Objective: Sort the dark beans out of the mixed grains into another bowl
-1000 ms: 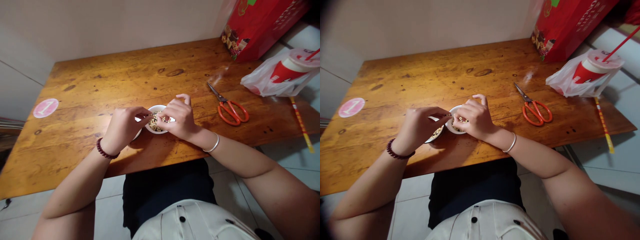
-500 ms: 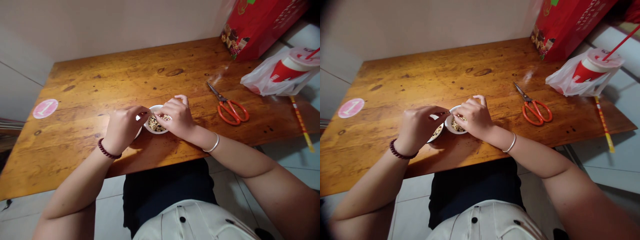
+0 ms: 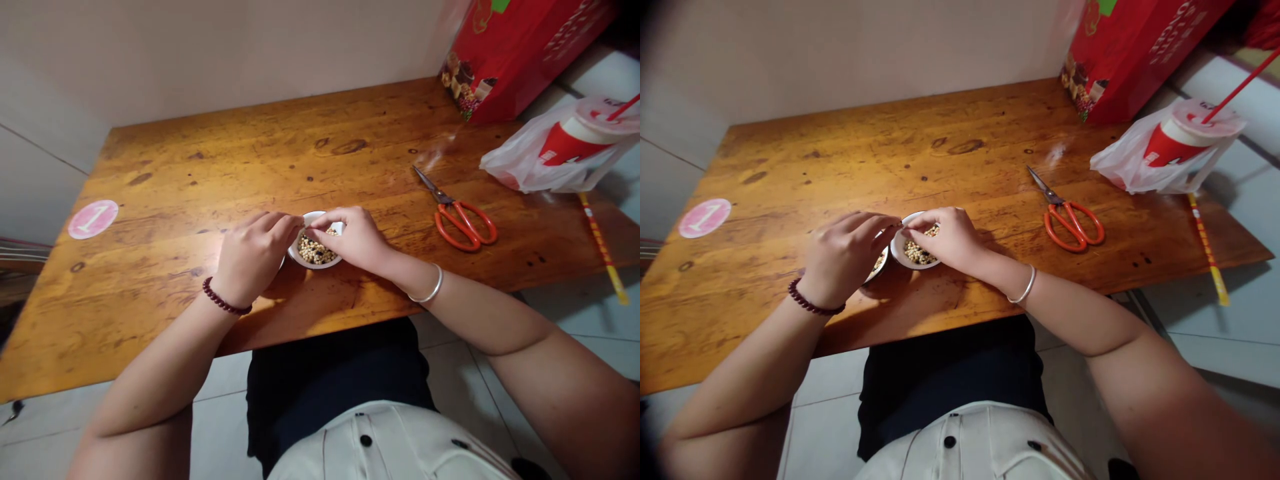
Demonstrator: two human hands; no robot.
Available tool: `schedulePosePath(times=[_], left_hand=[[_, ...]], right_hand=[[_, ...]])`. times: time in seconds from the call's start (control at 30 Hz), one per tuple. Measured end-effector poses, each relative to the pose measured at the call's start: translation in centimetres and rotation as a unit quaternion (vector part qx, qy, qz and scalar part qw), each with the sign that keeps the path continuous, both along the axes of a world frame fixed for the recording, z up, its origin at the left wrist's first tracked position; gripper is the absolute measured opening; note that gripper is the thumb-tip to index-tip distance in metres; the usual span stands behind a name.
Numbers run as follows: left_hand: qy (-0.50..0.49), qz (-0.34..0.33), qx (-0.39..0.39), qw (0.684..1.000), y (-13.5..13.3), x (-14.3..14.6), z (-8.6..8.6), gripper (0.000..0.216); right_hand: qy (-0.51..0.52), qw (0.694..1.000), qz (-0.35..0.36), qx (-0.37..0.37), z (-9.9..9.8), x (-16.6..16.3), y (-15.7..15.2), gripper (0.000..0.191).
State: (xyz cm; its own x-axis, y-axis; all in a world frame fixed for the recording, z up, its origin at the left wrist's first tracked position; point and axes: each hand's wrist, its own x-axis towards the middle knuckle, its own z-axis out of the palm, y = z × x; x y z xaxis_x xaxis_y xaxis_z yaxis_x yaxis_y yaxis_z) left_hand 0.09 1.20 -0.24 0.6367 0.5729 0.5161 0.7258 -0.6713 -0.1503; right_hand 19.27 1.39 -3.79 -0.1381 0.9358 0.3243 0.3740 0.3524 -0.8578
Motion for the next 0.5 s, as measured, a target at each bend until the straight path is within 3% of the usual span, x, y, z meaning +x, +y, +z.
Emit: schedulePosePath(times=[0.3,0.5], left_hand=[[-0.134,0.045,-0.131,0.981,-0.17,0.29,0.31,0.018],[-0.147,0.075,-0.153,0.974,-0.31,0.38,0.66,0.021]], right_hand=[[0.092,0.994,0.047,-0.037,-0.4,-0.13,0.36,0.015],[0.123,0.991,0.046,-0.035,-0.39,0.05,0.56,0.02]])
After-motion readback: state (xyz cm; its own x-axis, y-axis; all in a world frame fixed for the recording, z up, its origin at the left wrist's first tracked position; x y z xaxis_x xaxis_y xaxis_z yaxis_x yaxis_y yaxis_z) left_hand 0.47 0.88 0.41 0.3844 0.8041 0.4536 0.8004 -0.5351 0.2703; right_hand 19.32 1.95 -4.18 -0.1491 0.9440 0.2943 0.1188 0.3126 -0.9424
